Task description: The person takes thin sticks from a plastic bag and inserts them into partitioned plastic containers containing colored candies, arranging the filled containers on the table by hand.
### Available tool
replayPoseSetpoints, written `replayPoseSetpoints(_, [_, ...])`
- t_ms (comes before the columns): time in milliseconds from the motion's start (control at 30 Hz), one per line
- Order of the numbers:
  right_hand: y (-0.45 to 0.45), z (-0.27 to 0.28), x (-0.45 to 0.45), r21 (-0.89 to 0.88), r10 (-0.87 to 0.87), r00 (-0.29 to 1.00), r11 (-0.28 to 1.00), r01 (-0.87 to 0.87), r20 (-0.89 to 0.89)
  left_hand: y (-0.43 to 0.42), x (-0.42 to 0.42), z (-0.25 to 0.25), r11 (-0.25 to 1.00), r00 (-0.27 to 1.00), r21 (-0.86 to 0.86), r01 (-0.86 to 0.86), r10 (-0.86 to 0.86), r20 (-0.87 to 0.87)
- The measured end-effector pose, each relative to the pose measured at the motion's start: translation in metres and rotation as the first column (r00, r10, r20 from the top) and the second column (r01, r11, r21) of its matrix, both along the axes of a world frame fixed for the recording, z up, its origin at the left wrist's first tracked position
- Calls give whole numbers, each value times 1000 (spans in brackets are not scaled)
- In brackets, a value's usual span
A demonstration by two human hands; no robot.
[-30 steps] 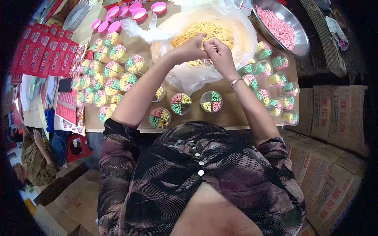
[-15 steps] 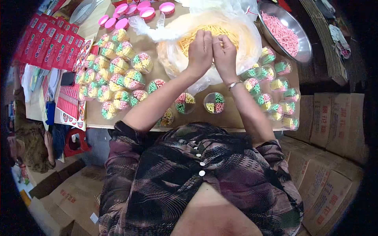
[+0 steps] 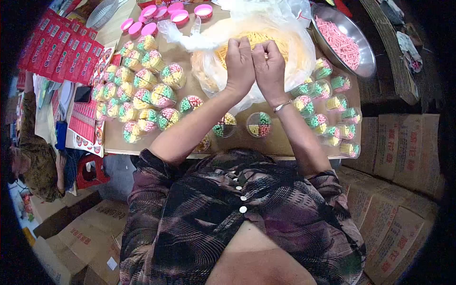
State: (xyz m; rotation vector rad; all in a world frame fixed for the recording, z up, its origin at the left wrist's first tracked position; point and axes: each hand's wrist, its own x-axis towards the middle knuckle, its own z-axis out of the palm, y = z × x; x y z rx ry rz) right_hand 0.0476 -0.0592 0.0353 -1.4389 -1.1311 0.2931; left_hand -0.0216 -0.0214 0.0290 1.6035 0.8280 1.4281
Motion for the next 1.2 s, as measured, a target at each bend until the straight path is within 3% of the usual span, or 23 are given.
replayPoseSetpoints(133, [2,-6,-5,75,102,941,994,-81,-324,4,-9,7,984,988,-147,97,-113,-104])
replayPoseSetpoints(300, [3,-2,-19,187,11,983,982,24,-182,2,-19,9,982,984,-150,117,-135,-118])
replayPoseSetpoints(467, [3,5,-14,8,104,973,994,-105,-204,-17,-69,28,923,954,-268,276,-298,-42])
replayPoseSetpoints(500, [4,4,-12,-17,117,971,992,-123,-210,-24,-90,26,946,950,-159,284,-300,-91])
replayPoseSetpoints(567, [5,-1,-5,-38,116,965,991,-128,-235,-47,-138,25,996,968,31,78,-68,-243])
replayPoseSetpoints(633, [3,-6,0,-63,115,958,989,-136,-264,-71,-191,0,973,959,229,-22,85,-271])
replayPoseSetpoints(733, [1,-6,-1,-100,143,935,978,-185,-324,-110,-232,-41,992,850,116,-39,94,-519])
replayPoseSetpoints(800, [5,-12,-2,-87,189,974,976,-200,-123,-130,-244,-54,998,755,-43,-53,12,-656])
replayPoseSetpoints(900, [7,-16,-19,-90,262,950,956,-280,-169,-132,-233,-61,939,844,-338,-70,-125,-522])
replayPoseSetpoints(1000, [1,-9,-41,-77,345,923,929,-361,-172,-114,-222,-71,996,790,-93,17,-71,-608])
replayPoseSetpoints(1067, [-6,-11,-51,-106,407,910,904,-414,-82,-113,-219,-74,996,770,-84,39,-84,-632])
replayPoseSetpoints(1133, [-12,-10,-56,-137,460,888,880,-454,11,-111,-217,-71,973,875,-220,70,-165,-454])
replayPoseSetpoints(1167, [-15,-7,-57,-135,456,890,883,-450,16,-108,-216,-68,974,876,-216,75,-167,-452])
replayPoseSetpoints(1200, [-18,-3,-58,-125,457,889,883,-453,5,-103,-215,-58,923,910,-356,145,-265,-318])
